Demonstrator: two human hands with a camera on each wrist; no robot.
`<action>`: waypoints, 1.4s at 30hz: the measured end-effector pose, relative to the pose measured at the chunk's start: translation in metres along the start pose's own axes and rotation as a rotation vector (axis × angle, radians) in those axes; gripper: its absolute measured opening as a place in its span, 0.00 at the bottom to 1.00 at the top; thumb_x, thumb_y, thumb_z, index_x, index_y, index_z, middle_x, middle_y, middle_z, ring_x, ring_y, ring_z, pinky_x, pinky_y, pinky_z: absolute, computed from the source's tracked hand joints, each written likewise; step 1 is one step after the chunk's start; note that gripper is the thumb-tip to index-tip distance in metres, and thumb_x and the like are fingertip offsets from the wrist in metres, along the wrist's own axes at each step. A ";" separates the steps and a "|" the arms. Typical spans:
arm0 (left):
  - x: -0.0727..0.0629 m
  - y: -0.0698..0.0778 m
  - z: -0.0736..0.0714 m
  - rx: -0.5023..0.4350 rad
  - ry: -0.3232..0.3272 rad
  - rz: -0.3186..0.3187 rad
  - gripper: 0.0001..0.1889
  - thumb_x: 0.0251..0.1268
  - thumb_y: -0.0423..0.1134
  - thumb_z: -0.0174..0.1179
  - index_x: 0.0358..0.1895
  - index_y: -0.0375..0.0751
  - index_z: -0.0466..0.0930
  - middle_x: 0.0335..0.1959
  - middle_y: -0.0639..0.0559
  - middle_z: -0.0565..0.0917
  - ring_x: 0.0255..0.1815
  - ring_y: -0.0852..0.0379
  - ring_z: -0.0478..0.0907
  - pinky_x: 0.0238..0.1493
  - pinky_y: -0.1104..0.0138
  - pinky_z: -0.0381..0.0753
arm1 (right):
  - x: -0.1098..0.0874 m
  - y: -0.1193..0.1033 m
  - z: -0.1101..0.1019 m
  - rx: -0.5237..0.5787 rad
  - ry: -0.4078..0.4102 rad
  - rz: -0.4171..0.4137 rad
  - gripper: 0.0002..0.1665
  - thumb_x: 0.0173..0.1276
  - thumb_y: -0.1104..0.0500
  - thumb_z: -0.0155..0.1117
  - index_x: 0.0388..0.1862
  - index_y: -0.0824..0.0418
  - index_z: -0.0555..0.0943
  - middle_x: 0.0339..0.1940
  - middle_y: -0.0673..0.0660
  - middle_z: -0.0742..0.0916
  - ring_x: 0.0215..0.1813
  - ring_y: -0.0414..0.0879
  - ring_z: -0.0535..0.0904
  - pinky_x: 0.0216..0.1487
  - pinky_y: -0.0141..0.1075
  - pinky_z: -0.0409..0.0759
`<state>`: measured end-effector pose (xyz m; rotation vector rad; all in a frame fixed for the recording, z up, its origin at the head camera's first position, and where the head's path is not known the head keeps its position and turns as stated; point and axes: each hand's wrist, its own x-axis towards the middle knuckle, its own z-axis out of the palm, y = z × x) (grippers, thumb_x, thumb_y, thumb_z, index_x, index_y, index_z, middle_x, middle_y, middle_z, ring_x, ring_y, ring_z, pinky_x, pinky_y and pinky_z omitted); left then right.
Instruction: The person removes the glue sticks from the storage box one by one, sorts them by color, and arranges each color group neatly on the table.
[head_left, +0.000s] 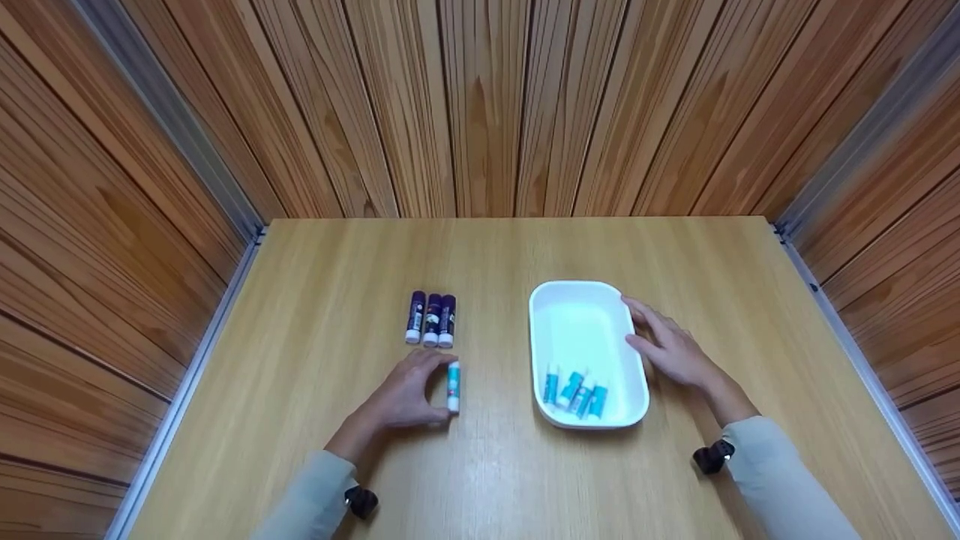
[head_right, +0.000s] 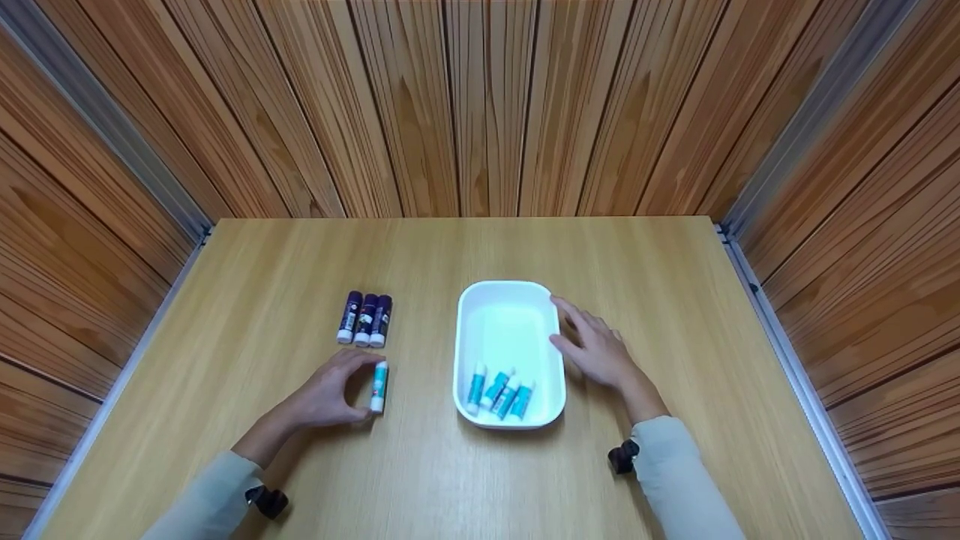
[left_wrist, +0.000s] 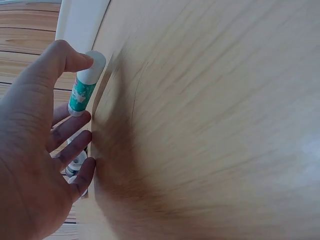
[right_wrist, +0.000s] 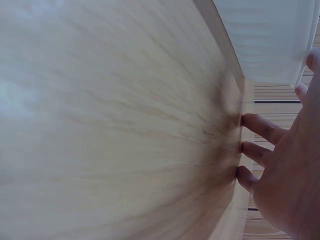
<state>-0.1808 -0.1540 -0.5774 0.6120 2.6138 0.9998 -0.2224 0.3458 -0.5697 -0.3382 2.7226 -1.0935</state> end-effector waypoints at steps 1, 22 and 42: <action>0.000 0.000 0.000 -0.001 0.000 -0.003 0.47 0.60 0.50 0.82 0.84 0.46 0.72 0.83 0.42 0.77 0.89 0.34 0.66 0.90 0.34 0.66 | 0.000 0.000 0.000 0.001 0.000 0.002 0.44 0.91 0.40 0.56 0.96 0.40 0.51 0.93 0.66 0.69 0.94 0.73 0.55 0.86 0.85 0.44; 0.003 -0.001 0.000 0.025 0.005 -0.097 0.50 0.62 0.49 0.80 0.88 0.51 0.68 0.88 0.44 0.69 0.89 0.38 0.65 0.88 0.35 0.69 | -0.001 0.001 0.001 0.016 -0.004 -0.009 0.44 0.91 0.40 0.55 0.96 0.40 0.52 0.93 0.66 0.69 0.92 0.73 0.56 0.85 0.86 0.45; -0.002 0.007 -0.010 0.007 0.008 -0.122 0.50 0.63 0.53 0.81 0.88 0.52 0.69 0.90 0.40 0.68 0.92 0.33 0.63 0.89 0.34 0.67 | -0.001 0.000 0.000 -0.004 0.002 0.000 0.44 0.91 0.39 0.55 0.96 0.41 0.52 0.92 0.68 0.69 0.92 0.74 0.57 0.85 0.85 0.47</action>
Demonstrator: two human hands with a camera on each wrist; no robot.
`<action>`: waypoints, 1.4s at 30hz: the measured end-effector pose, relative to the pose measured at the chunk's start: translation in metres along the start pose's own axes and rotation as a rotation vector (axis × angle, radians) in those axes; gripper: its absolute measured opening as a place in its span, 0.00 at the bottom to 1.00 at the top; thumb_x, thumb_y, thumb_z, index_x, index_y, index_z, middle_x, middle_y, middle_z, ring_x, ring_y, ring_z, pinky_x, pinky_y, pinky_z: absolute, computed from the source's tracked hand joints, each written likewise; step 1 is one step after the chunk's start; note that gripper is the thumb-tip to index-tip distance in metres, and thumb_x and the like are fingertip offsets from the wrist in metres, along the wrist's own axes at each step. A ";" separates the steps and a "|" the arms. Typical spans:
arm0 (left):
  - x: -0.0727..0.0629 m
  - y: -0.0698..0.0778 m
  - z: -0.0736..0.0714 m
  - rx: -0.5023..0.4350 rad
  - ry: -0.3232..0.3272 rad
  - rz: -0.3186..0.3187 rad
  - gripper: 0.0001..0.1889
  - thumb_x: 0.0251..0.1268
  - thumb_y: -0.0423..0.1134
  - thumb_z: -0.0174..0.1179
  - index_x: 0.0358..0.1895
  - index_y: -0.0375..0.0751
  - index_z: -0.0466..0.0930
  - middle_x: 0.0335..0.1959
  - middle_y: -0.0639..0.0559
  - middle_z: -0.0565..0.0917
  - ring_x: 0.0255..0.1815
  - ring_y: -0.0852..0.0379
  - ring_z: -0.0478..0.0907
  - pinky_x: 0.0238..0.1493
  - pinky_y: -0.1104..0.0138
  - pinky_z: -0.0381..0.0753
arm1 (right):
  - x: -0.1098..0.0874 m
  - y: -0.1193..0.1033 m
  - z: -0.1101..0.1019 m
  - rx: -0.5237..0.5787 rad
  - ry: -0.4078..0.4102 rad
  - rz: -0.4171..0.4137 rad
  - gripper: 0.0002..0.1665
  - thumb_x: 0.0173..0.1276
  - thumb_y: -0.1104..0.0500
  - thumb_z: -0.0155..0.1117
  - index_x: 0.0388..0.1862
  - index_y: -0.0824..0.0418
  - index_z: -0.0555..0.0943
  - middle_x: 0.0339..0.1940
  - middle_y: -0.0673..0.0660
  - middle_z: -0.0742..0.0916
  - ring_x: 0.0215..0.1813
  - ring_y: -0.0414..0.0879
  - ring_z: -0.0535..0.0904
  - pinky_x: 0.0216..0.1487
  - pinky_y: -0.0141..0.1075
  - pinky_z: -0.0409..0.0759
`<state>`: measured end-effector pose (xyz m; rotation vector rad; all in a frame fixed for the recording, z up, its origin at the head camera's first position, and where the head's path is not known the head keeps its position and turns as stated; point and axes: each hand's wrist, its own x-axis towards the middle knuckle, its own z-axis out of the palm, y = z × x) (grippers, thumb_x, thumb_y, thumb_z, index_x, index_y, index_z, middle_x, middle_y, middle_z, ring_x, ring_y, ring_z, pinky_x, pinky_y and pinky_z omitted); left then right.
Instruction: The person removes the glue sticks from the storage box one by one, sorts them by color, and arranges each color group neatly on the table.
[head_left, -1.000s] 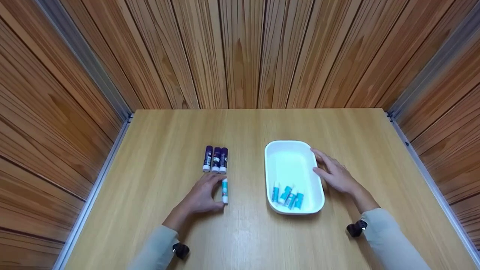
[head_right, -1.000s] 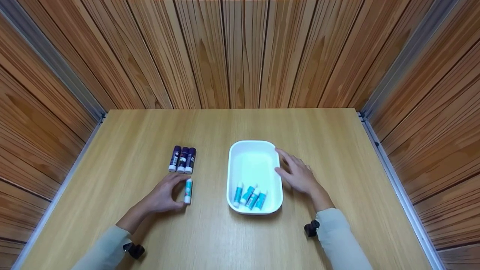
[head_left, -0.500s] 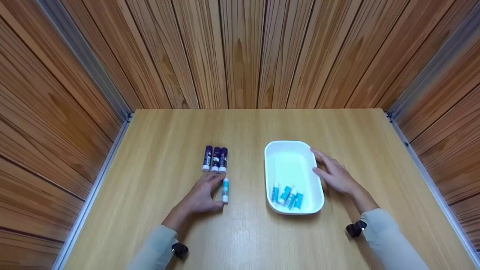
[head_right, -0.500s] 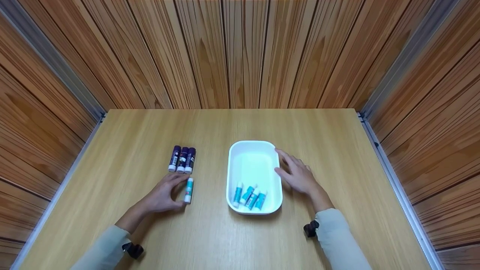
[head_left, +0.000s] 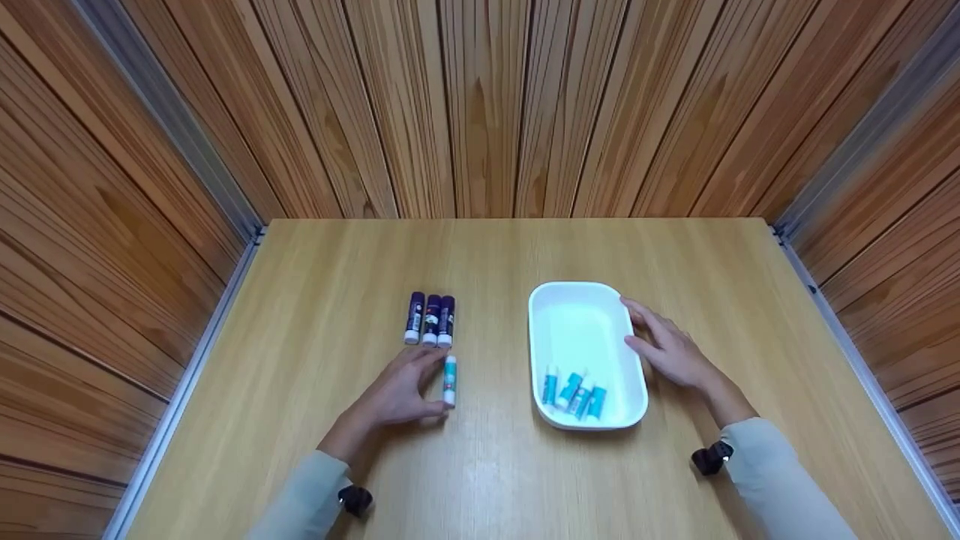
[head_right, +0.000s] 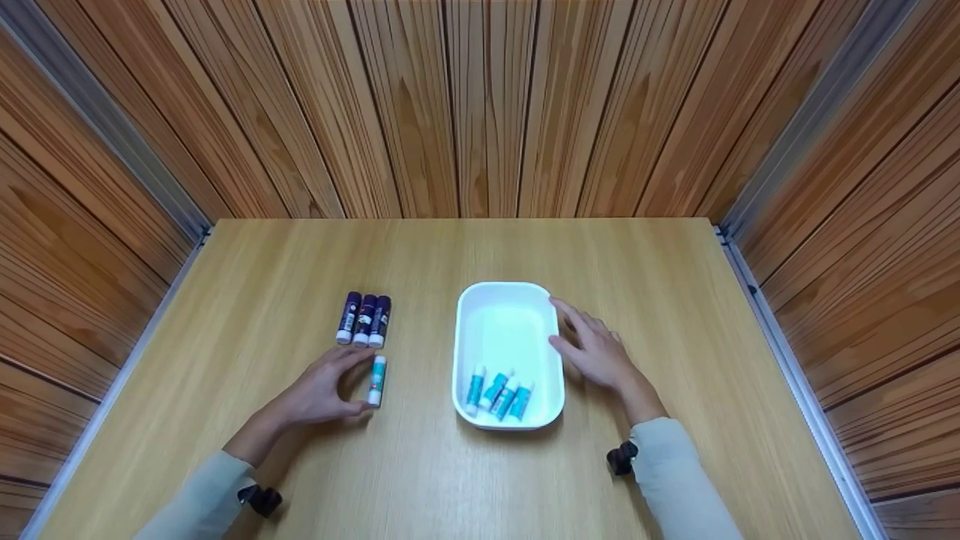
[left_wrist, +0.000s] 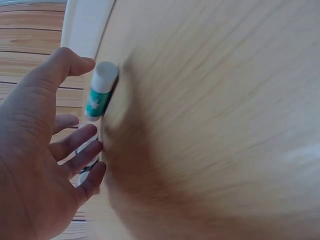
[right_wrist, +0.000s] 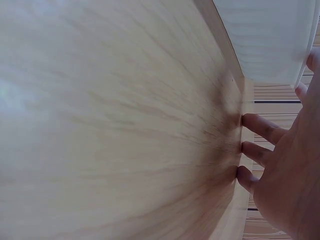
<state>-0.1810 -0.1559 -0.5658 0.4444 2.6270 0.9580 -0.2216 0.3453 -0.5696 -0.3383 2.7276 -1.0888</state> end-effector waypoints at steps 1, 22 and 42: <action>0.000 0.001 -0.002 0.004 0.007 0.002 0.50 0.63 0.54 0.81 0.88 0.53 0.69 0.90 0.40 0.69 0.92 0.33 0.63 0.89 0.34 0.67 | 0.000 0.000 0.000 -0.001 0.001 -0.002 0.44 0.91 0.39 0.55 0.96 0.42 0.52 0.92 0.68 0.69 0.92 0.74 0.58 0.85 0.85 0.47; 0.007 0.041 -0.016 0.076 0.047 0.084 0.42 0.65 0.52 0.80 0.82 0.47 0.78 0.84 0.40 0.76 0.88 0.32 0.68 0.85 0.36 0.74 | 0.000 -0.001 0.001 -0.008 -0.002 0.003 0.44 0.91 0.39 0.54 0.97 0.40 0.51 0.93 0.68 0.68 0.93 0.74 0.56 0.85 0.86 0.47; 0.045 0.107 0.007 0.131 -0.095 0.196 0.43 0.70 0.55 0.78 0.86 0.54 0.73 0.85 0.48 0.75 0.87 0.45 0.71 0.86 0.45 0.77 | 0.000 0.000 -0.001 0.012 -0.007 0.003 0.44 0.91 0.39 0.55 0.97 0.39 0.50 0.94 0.64 0.67 0.94 0.73 0.54 0.85 0.86 0.44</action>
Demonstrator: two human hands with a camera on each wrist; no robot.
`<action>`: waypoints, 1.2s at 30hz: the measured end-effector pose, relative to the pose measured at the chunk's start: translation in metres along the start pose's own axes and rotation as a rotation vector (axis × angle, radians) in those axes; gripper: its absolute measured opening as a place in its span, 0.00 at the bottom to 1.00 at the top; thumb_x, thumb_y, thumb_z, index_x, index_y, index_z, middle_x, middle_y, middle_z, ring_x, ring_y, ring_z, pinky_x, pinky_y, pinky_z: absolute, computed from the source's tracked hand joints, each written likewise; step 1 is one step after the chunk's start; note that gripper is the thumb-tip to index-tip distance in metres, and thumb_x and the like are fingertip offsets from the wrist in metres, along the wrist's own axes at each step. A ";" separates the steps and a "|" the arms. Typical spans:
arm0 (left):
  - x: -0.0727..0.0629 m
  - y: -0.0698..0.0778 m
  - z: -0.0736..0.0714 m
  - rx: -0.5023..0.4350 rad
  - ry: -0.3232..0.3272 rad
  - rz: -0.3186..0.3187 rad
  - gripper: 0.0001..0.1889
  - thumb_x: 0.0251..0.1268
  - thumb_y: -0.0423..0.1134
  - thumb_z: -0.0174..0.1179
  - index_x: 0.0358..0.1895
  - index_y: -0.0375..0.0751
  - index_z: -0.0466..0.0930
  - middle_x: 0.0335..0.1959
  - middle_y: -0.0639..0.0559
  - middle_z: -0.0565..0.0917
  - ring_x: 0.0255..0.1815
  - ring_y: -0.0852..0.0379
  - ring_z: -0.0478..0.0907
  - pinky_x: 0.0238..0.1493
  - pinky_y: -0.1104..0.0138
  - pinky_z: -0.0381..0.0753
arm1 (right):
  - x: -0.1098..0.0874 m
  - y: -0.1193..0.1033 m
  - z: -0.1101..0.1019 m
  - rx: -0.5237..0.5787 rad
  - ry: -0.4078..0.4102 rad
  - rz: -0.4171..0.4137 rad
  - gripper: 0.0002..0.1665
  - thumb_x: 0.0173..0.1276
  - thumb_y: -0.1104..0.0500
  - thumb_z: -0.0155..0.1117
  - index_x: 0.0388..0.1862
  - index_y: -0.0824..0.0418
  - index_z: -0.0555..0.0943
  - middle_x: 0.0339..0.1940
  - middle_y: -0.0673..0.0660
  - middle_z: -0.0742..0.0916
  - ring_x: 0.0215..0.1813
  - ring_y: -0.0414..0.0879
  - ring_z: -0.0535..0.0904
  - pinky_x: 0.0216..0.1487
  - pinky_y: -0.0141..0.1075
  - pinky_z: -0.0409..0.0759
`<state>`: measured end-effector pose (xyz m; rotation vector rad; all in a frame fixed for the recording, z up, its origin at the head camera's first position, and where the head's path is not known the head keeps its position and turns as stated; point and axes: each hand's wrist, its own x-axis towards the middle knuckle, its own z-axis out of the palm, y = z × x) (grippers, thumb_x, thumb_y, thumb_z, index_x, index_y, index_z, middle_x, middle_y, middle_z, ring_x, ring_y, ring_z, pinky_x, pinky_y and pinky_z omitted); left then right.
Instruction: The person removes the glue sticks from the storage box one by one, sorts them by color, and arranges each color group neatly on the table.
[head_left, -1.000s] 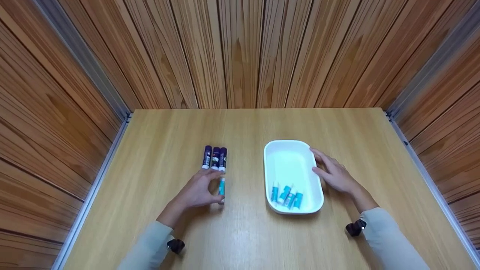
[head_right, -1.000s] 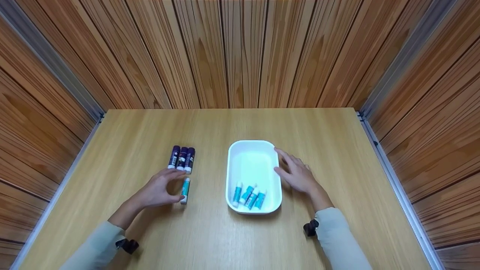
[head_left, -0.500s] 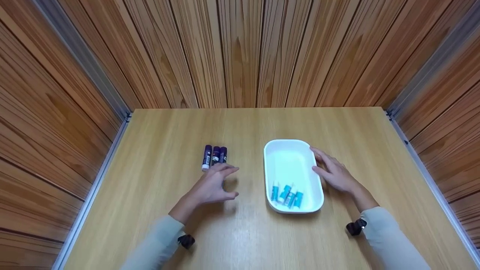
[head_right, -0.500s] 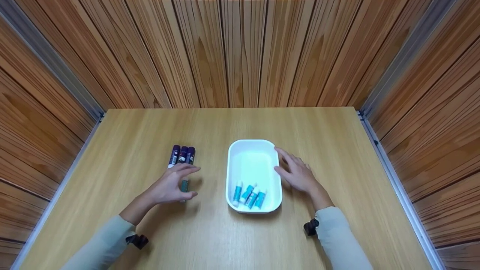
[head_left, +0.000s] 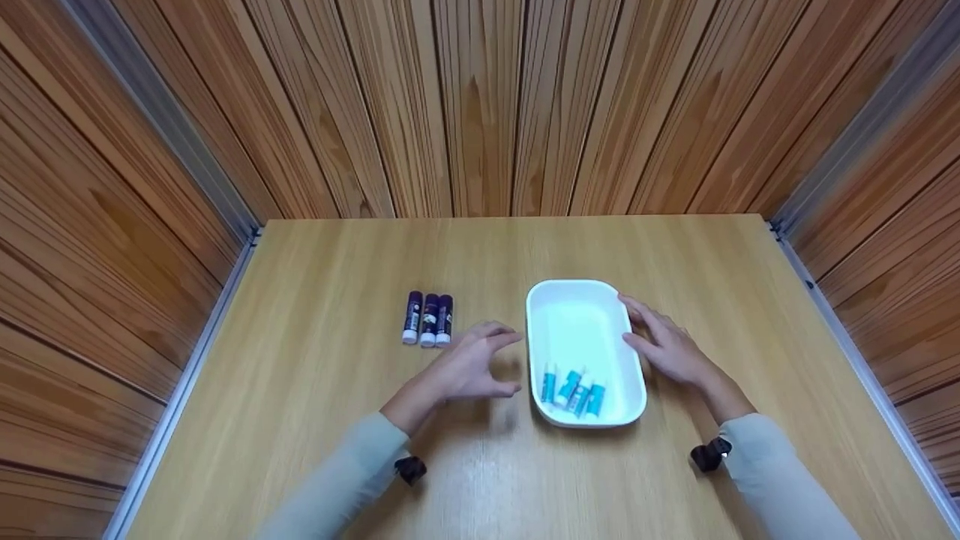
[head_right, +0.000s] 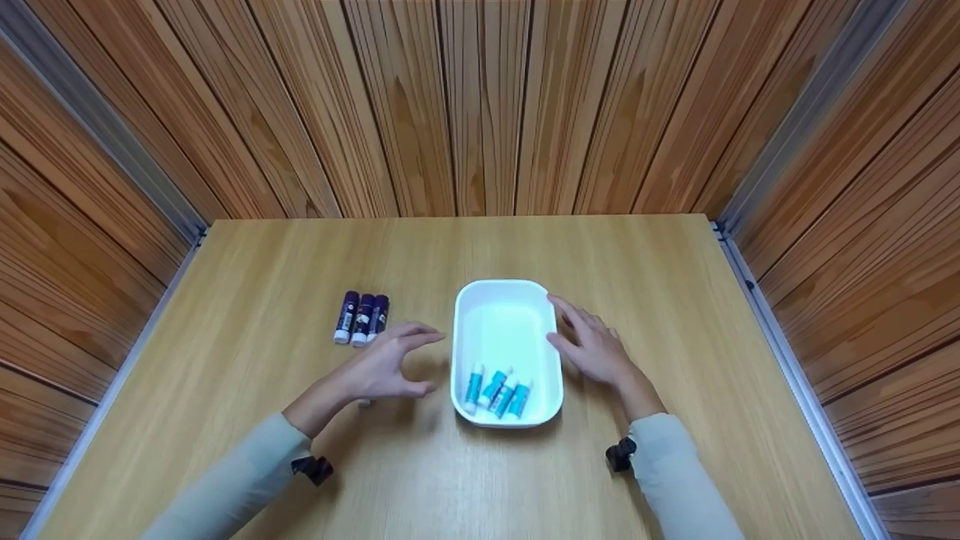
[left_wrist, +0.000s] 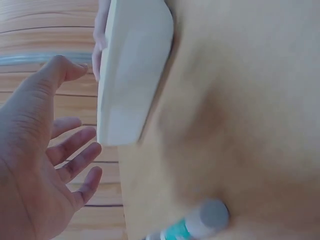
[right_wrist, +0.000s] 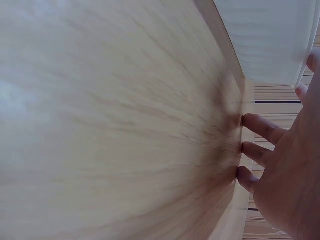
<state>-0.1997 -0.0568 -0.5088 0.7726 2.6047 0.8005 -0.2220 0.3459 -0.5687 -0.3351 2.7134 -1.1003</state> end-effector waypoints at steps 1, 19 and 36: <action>0.003 0.003 0.001 0.001 -0.006 0.003 0.43 0.70 0.55 0.78 0.86 0.54 0.73 0.85 0.48 0.75 0.87 0.45 0.71 0.86 0.45 0.77 | 0.000 0.000 0.001 0.002 0.000 0.001 0.44 0.91 0.39 0.55 0.97 0.38 0.50 0.94 0.64 0.67 0.94 0.73 0.54 0.85 0.86 0.44; 0.038 0.043 0.013 -0.030 -0.062 0.131 0.44 0.69 0.57 0.77 0.86 0.56 0.73 0.85 0.49 0.76 0.86 0.47 0.72 0.86 0.48 0.78 | 0.000 -0.001 0.002 -0.045 0.006 0.010 0.44 0.90 0.40 0.55 0.96 0.41 0.52 0.92 0.67 0.69 0.91 0.76 0.57 0.83 0.85 0.47; 0.066 0.066 0.023 -0.009 -0.174 0.174 0.49 0.65 0.58 0.81 0.88 0.65 0.68 0.87 0.55 0.73 0.88 0.51 0.68 0.88 0.52 0.75 | -0.002 -0.001 0.002 -0.040 0.012 -0.015 0.44 0.91 0.40 0.56 0.96 0.42 0.52 0.92 0.66 0.70 0.91 0.76 0.58 0.84 0.85 0.47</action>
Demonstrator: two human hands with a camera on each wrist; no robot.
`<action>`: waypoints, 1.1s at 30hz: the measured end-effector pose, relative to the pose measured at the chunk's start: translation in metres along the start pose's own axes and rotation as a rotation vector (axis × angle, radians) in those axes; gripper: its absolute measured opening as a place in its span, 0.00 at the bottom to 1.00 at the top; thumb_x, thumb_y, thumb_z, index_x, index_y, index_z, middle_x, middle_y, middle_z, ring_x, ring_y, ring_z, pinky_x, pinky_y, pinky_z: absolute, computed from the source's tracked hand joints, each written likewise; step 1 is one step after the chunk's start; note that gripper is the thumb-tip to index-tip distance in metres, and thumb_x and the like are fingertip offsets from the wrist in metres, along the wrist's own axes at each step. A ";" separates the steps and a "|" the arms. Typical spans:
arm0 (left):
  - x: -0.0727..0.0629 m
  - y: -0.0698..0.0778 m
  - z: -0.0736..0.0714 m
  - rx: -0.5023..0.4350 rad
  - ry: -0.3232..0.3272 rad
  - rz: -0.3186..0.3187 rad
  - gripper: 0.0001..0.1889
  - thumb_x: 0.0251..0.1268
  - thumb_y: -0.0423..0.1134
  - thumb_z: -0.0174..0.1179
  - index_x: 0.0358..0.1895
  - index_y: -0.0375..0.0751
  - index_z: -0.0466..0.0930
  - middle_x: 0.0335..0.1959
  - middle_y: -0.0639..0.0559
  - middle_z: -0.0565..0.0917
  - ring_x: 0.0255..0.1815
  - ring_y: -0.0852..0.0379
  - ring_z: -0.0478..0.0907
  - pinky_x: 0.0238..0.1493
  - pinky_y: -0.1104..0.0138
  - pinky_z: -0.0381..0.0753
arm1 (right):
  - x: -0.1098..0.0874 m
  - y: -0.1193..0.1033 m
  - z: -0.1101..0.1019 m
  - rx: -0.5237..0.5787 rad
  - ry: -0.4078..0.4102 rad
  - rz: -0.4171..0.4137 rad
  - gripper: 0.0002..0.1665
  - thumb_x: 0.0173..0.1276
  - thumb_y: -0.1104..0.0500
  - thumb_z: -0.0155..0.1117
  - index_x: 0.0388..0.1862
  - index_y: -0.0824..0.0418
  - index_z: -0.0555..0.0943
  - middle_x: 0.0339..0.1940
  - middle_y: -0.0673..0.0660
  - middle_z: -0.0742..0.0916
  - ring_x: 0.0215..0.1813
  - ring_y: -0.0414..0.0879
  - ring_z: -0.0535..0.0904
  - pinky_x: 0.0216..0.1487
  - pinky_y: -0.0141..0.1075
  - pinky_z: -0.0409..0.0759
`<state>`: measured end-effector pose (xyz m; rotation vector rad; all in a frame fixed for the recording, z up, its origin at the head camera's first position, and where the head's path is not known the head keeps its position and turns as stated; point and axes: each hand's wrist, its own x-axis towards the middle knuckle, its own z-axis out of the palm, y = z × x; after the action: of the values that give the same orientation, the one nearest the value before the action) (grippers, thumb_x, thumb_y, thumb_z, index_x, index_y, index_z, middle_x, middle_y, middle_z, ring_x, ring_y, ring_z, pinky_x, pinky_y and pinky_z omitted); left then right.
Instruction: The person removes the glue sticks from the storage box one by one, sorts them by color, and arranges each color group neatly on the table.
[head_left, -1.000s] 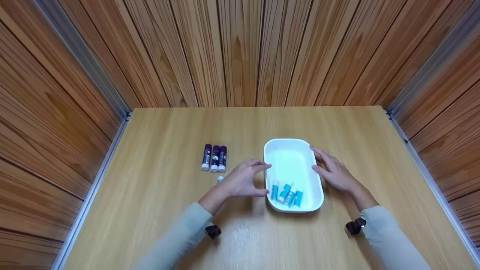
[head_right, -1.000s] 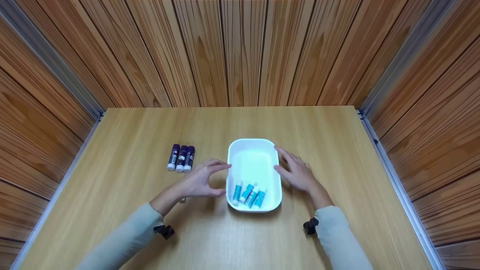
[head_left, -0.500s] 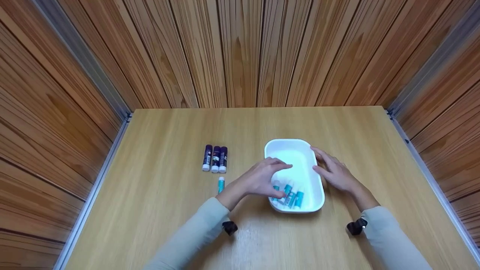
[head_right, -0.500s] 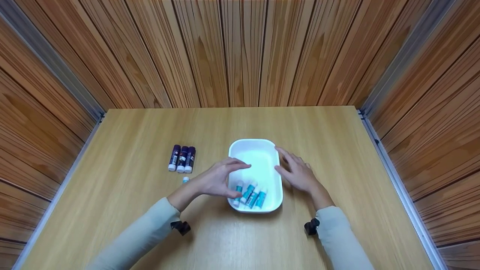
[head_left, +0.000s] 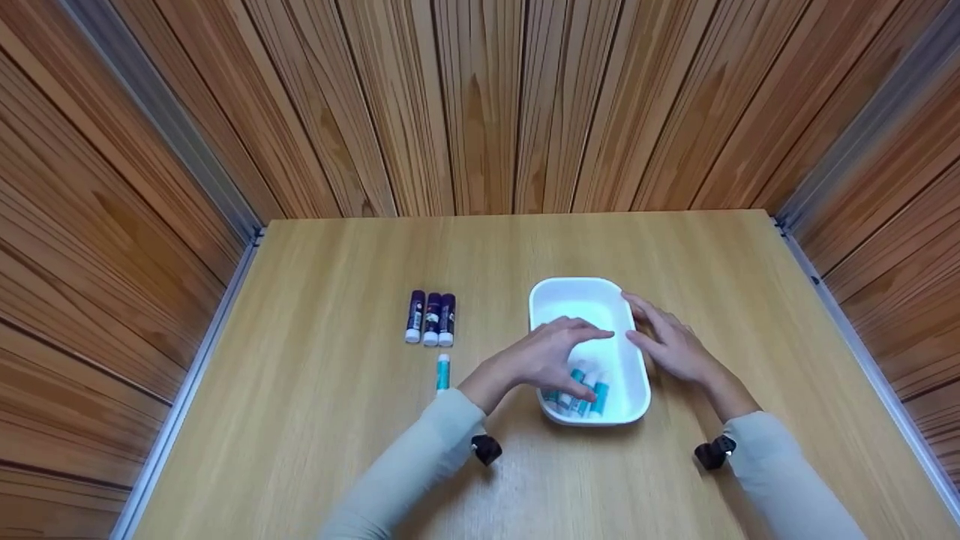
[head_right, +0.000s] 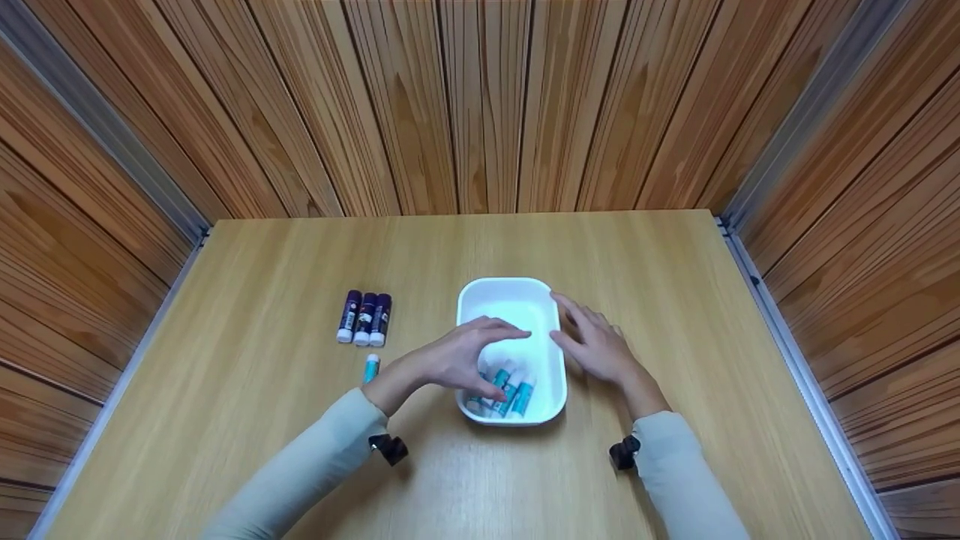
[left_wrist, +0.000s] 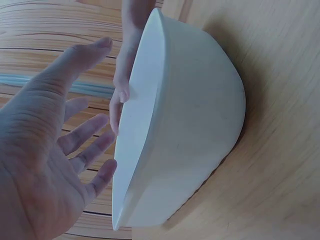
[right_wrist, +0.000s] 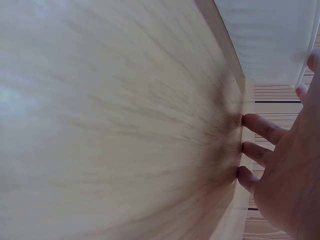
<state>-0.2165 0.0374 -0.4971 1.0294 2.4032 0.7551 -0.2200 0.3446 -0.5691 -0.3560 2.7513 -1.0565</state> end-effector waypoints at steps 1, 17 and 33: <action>0.002 0.001 0.001 0.007 -0.008 -0.003 0.49 0.65 0.58 0.81 0.88 0.66 0.67 0.87 0.55 0.73 0.88 0.51 0.68 0.88 0.52 0.74 | 0.000 0.000 0.000 0.001 -0.002 0.001 0.44 0.90 0.40 0.56 0.96 0.41 0.52 0.92 0.67 0.70 0.91 0.76 0.58 0.84 0.86 0.47; 0.027 -0.002 0.027 0.164 -0.117 -0.053 0.49 0.64 0.60 0.82 0.88 0.71 0.67 0.86 0.59 0.73 0.86 0.53 0.67 0.94 0.46 0.62 | 0.000 0.000 0.001 -0.006 -0.004 0.017 0.43 0.91 0.41 0.56 0.96 0.41 0.52 0.90 0.70 0.71 0.91 0.76 0.59 0.82 0.85 0.48; 0.038 0.006 0.031 0.144 -0.225 -0.192 0.49 0.63 0.56 0.84 0.85 0.80 0.67 0.84 0.61 0.73 0.82 0.55 0.67 0.89 0.52 0.68 | -0.001 0.000 -0.002 0.004 -0.002 0.007 0.43 0.91 0.41 0.55 0.96 0.40 0.52 0.91 0.69 0.70 0.92 0.76 0.56 0.83 0.85 0.48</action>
<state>-0.2202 0.0791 -0.5230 0.8696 2.3423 0.3831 -0.2197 0.3462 -0.5681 -0.3469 2.7457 -1.0595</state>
